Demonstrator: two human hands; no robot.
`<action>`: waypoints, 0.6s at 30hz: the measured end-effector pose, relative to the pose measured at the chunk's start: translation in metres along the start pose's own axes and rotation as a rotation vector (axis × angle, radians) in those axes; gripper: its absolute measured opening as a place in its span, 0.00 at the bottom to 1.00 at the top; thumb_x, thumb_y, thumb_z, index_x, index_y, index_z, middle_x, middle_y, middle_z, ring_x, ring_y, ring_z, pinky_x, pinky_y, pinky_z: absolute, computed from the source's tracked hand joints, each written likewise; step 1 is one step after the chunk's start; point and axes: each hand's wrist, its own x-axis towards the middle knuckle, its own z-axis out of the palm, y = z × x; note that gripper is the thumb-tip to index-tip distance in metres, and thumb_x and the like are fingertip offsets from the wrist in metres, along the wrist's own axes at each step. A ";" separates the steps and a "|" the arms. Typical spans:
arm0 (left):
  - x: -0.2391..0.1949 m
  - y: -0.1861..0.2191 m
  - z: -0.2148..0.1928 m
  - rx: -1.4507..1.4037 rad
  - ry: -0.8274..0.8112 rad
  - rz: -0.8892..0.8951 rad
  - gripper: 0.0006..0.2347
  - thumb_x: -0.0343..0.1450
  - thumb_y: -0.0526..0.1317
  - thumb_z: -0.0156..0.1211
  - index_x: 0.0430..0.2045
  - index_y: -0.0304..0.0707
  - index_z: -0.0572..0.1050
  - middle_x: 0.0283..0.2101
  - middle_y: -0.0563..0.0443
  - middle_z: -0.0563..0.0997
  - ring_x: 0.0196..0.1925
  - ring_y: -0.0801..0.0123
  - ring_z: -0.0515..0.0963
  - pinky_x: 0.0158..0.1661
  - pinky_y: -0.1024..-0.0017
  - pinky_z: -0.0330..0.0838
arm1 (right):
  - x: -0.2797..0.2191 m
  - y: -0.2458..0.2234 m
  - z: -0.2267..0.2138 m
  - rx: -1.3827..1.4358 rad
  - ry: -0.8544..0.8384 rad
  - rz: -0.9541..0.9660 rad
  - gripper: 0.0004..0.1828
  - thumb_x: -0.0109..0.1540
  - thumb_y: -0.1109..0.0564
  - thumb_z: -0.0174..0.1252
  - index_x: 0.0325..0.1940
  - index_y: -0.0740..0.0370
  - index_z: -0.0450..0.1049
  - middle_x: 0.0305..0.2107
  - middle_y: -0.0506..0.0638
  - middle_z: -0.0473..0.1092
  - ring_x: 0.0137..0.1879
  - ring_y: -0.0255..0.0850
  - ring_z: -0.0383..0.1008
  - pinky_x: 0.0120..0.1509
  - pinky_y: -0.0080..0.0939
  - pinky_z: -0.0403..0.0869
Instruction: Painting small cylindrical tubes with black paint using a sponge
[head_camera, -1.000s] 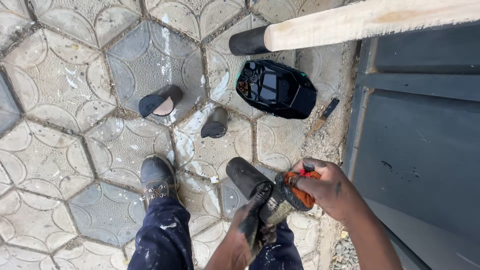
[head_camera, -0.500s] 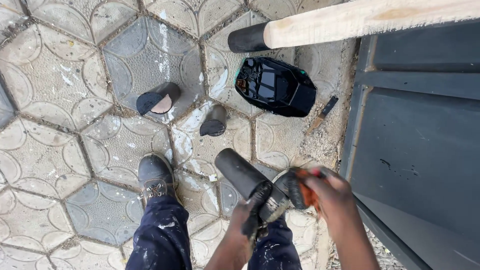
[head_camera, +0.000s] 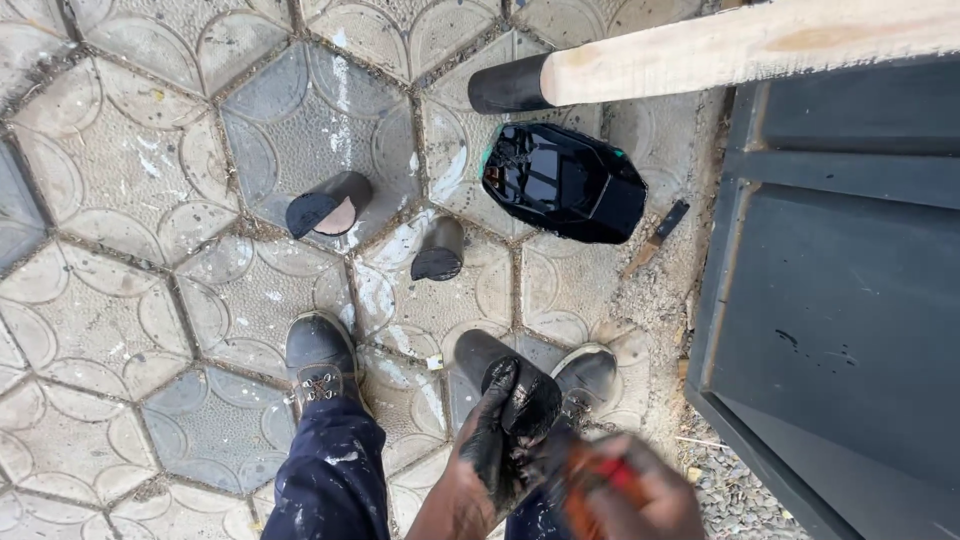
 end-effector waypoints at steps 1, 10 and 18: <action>0.000 -0.001 0.001 -0.004 0.005 0.001 0.23 0.69 0.60 0.63 0.14 0.42 0.66 0.13 0.55 0.63 0.11 0.72 0.59 0.14 0.76 0.51 | 0.004 -0.009 -0.003 0.126 0.033 0.014 0.20 0.54 0.51 0.57 0.46 0.64 0.77 0.38 0.61 0.82 0.40 0.47 0.78 0.43 0.41 0.74; 0.034 0.012 0.023 0.002 0.229 0.017 0.27 0.65 0.48 0.60 0.54 0.23 0.73 0.53 0.25 0.82 0.53 0.39 0.80 0.53 0.51 0.74 | 0.047 0.083 -0.008 0.584 -0.071 0.128 0.18 0.60 0.48 0.60 0.37 0.69 0.73 0.20 0.56 0.70 0.16 0.44 0.65 0.15 0.40 0.62; 0.066 0.035 -0.024 0.144 0.382 -0.013 0.14 0.76 0.41 0.51 0.50 0.27 0.75 0.31 0.35 0.83 0.27 0.54 0.78 0.25 0.65 0.68 | 0.117 0.122 -0.023 0.659 0.175 0.198 0.20 0.65 0.58 0.52 0.56 0.76 0.74 0.35 0.69 0.76 0.33 0.61 0.76 0.32 0.56 0.73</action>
